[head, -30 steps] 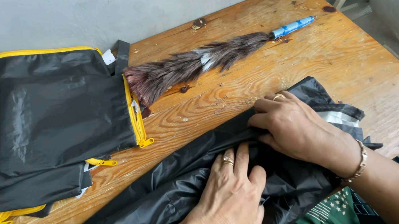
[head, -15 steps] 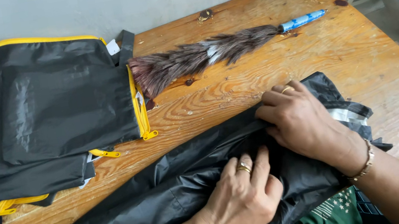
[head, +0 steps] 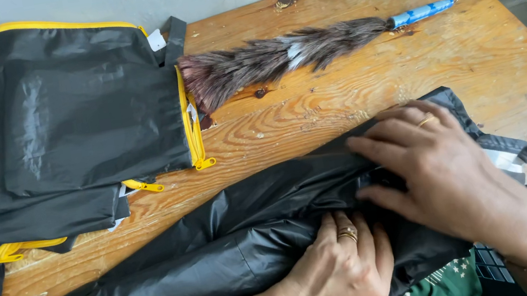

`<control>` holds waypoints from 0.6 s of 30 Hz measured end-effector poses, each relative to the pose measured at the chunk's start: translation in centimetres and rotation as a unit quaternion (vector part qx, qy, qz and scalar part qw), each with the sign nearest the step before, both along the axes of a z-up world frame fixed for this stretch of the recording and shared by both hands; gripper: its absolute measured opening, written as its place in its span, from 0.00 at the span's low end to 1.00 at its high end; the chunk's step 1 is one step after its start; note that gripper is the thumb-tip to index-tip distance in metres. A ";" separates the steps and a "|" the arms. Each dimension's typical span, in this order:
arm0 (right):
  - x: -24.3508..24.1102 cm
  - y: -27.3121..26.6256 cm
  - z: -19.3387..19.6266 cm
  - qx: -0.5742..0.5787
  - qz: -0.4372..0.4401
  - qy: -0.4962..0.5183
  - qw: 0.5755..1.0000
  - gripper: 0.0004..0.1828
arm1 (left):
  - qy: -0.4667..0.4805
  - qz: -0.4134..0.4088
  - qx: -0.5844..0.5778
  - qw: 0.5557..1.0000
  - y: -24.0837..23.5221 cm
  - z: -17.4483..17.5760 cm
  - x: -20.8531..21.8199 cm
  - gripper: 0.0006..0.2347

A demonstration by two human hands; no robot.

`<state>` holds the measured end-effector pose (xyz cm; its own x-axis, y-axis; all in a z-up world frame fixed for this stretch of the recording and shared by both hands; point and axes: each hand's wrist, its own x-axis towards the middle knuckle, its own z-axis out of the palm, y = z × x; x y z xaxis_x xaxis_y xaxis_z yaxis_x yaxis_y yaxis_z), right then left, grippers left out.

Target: The person folds a black plastic bag on a wooden table. They repeatedly fold the bag in half lengthwise, smooth it out, and then fold it into a smaller, compact square shape.

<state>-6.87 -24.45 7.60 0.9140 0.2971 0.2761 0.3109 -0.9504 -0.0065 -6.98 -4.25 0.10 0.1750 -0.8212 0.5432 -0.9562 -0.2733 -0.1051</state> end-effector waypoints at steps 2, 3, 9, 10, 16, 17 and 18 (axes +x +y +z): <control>0.3 0.8 -1.1 0.002 0.032 0.012 0.999 0.35 | -0.007 0.000 0.008 1.000 0.1 0.5 0.0 0.15; 0.4 1.2 -1.7 0.002 0.065 0.024 0.998 0.40 | -0.015 0.001 0.015 1.000 0.1 0.7 0.1 0.14; 2.4 0.8 -5.8 -0.047 0.062 0.040 0.996 0.10 | -0.002 0.013 -0.050 0.999 0.0 0.1 -0.2 0.10; 2.4 0.7 -5.6 -0.048 0.064 0.039 0.996 0.10 | -0.003 0.014 -0.051 0.999 0.0 0.2 -0.1 0.10; 1.4 0.1 -3.1 0.003 0.087 0.021 0.996 0.08 | 0.053 0.092 -0.004 0.994 0.8 2.4 1.1 0.07; 1.2 0.1 -2.8 0.023 0.089 0.023 0.996 0.07 | 0.063 0.109 0.027 0.992 0.8 2.6 1.2 0.15; 1.1 0.1 -2.4 0.042 0.091 0.024 0.995 0.07 | 0.074 0.125 0.058 0.988 0.8 2.9 1.2 0.25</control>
<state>-5.80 -24.36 5.17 0.8603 0.4363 0.2637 0.4746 -0.8742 -0.1020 -5.80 -3.41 3.01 0.4500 -0.7980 0.4009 -0.8678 -0.4967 -0.0145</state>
